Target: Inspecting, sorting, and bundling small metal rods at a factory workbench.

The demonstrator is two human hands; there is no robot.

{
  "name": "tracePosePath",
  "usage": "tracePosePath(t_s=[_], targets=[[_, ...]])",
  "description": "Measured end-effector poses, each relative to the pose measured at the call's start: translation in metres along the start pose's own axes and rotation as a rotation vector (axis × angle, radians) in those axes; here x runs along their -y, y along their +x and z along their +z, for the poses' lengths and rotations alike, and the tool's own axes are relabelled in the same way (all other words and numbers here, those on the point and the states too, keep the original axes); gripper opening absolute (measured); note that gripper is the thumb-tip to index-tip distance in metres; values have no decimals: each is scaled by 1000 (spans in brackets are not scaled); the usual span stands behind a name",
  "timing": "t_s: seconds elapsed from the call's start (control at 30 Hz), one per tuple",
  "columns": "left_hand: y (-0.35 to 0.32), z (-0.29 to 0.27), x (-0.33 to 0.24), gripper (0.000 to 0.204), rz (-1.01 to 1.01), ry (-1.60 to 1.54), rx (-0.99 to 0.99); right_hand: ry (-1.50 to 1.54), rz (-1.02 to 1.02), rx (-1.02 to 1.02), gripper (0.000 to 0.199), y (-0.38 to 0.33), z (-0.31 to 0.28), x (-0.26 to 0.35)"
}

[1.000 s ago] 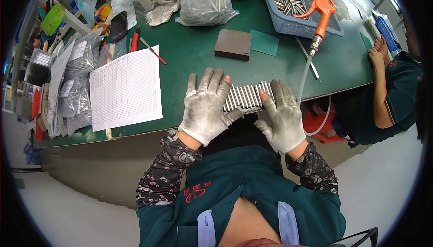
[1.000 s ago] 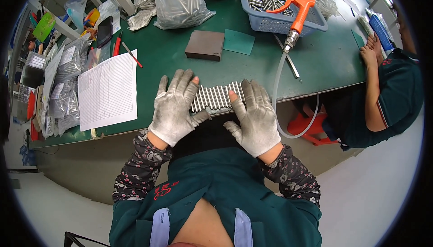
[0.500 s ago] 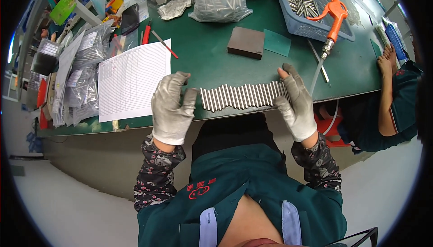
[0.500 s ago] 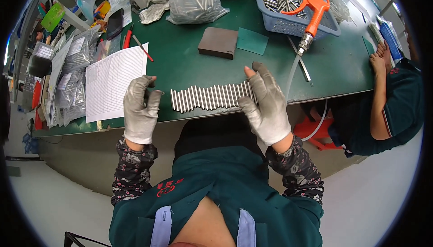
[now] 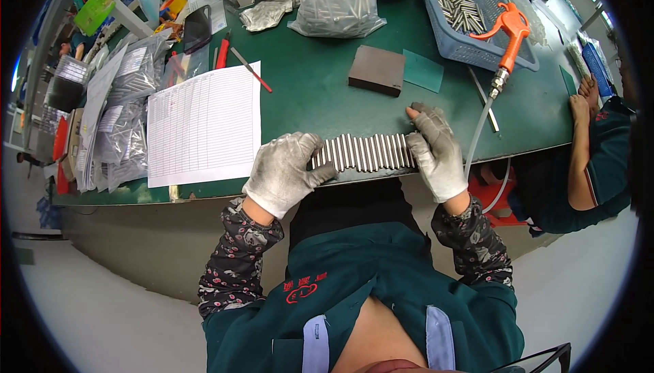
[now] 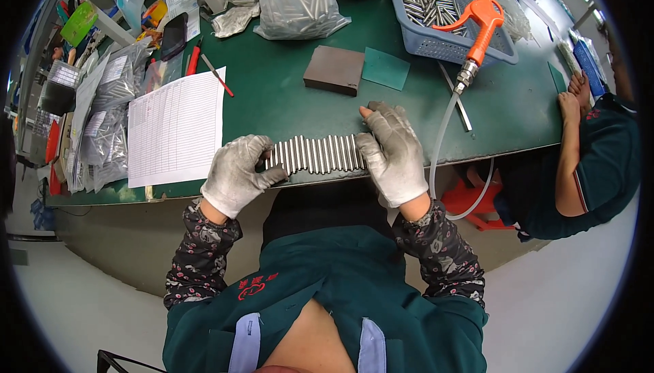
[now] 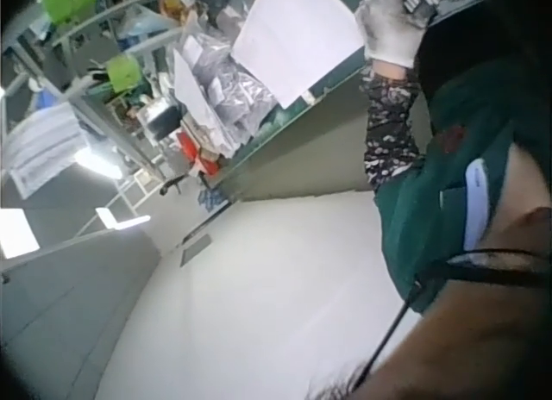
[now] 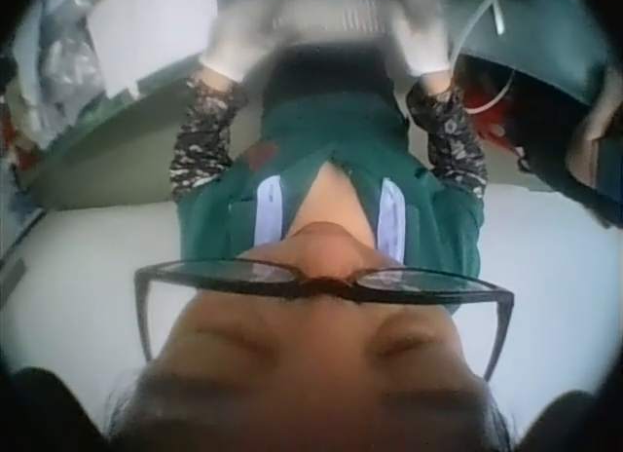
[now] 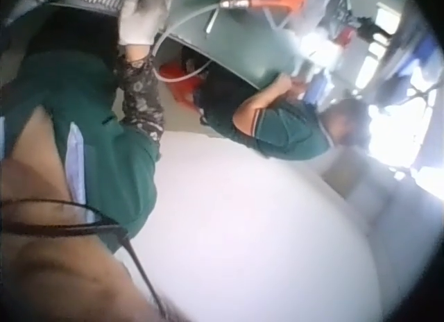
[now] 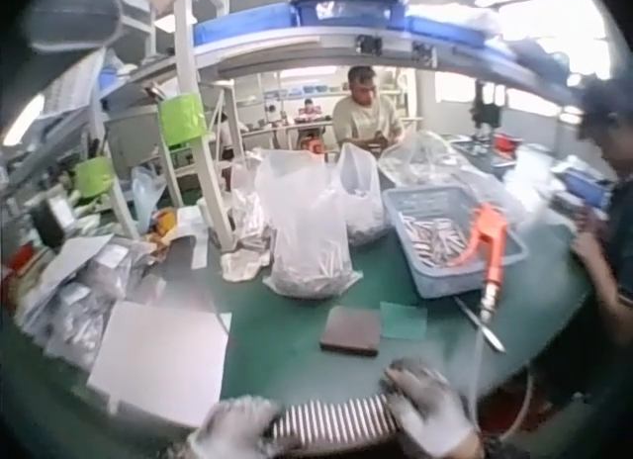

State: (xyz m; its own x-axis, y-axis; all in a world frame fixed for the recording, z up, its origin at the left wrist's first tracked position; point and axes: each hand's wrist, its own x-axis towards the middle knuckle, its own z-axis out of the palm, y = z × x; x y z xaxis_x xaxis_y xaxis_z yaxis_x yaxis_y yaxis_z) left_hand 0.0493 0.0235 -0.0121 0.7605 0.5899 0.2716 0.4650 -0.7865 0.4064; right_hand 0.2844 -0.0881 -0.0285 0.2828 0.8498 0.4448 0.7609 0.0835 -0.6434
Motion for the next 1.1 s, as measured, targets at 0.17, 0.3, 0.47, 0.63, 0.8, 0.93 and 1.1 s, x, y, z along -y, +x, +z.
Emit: tracePosePath(t_s=[0.17,0.3,0.47,0.63,0.8,0.93,1.1], targets=[[8,3,-3,45,-27,-49,58,-103,-22,-14,31,1,16,11],[18,17,-16,43,29,-64,64,-41,-97,32,29,6,32,29],[28,28,-27,27,55,-160,52,27,-78,57,29,12,45,41],[17,19,-23,32,-31,-453,114,31,-143,89,27,17,43,44],[-4,26,-24,45,-97,-691,-255,-79,-177,103,18,17,45,45],[-51,31,-34,27,-202,-875,-192,-63,-130,194,16,15,43,43],[-55,68,-37,58,-386,-1815,531,-57,-187,221,16,7,37,46]])
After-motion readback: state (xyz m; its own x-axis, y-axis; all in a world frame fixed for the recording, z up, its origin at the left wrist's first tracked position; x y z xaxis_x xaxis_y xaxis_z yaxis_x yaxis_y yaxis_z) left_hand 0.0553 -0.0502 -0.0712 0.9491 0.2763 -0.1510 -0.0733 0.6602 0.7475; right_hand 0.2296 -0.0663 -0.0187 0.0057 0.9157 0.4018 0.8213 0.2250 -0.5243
